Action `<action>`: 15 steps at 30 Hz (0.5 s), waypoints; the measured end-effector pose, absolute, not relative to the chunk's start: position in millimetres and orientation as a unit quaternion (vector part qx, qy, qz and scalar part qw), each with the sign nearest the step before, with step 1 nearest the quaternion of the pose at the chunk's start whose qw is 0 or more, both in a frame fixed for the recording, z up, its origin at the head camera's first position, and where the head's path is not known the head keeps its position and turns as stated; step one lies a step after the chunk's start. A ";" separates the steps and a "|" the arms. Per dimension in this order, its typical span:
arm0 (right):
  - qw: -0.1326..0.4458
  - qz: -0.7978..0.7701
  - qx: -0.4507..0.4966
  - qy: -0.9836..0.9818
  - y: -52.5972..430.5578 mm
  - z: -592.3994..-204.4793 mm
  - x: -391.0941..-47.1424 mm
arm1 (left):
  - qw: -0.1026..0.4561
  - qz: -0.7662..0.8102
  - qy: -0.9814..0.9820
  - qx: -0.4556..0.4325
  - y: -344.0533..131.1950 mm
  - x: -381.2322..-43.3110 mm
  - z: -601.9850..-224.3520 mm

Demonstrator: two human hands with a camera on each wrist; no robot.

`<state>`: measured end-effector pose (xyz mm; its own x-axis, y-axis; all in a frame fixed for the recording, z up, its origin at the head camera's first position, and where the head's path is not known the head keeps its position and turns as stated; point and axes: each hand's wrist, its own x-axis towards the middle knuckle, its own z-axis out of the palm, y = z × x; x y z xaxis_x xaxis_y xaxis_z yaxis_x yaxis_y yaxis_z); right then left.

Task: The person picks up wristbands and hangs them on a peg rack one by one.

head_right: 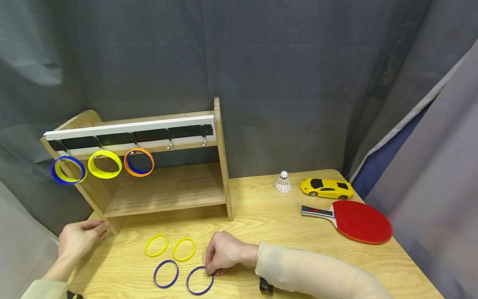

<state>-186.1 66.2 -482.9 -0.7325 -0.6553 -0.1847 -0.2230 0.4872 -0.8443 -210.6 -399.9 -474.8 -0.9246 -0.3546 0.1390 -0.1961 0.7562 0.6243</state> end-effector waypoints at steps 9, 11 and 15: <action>0.243 -0.433 -0.261 0.828 65.2 -482.6 -182.9 | 0.122 -0.318 -0.928 0.153 -399.7 -210.5 -474.7; 0.239 -0.431 -0.262 0.830 64.9 -482.5 -182.5 | 0.123 -0.318 -0.927 0.154 -399.6 -210.6 -474.8; 0.229 -0.429 -0.266 0.832 64.2 -482.2 -181.2 | 0.121 -0.322 -0.926 0.156 -399.6 -210.7 -475.1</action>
<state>-181.2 64.2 -482.2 -0.7537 -0.6392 -0.1530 -0.2457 0.4899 -0.8364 -210.7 -399.6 -475.1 -0.9221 -0.3664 0.1244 -0.2102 0.7444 0.6338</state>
